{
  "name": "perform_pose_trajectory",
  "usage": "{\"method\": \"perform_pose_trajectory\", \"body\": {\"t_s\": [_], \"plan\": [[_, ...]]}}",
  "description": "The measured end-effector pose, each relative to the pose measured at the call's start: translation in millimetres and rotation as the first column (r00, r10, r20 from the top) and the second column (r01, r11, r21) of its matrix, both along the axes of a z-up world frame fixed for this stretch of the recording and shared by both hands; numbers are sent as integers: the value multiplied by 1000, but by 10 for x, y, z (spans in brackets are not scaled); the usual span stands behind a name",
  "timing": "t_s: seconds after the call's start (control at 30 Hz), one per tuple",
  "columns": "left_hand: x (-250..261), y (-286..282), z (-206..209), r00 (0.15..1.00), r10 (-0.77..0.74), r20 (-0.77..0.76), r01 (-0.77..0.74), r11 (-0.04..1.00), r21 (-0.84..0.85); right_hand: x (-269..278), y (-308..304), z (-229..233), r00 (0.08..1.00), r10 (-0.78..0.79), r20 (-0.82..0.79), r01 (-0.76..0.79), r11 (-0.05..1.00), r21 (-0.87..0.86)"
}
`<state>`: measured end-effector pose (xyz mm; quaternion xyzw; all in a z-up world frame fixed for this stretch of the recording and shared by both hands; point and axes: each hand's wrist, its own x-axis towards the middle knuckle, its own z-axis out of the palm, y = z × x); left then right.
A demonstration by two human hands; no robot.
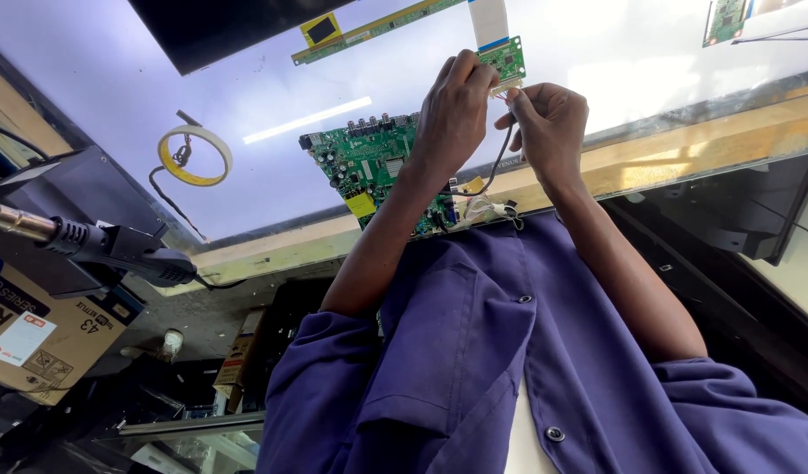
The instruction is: Connecting ribbon cables to a mainboard and adjusting the position of a television screen on a repair bench.
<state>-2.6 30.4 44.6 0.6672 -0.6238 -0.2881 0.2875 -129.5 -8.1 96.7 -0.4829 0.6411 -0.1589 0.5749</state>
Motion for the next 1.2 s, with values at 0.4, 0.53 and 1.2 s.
{"method": "perform_pose_trajectory", "body": {"t_s": [0.4, 0.53, 1.2], "plan": [[-12, 14, -29, 998, -31, 54, 29, 999, 36, -140, -35, -145, 954, 237, -184, -267, 950, -162], [-20, 5, -10, 1000, 0, 21, 0, 1000, 24, -314, -97, -352, 837, 374, -400, -490, 837, -242], [-60, 54, -92, 998, 40, 44, -36, 996, -83, -522, -602, -388, 696, 674, -248, -623, 394, -676]]}}
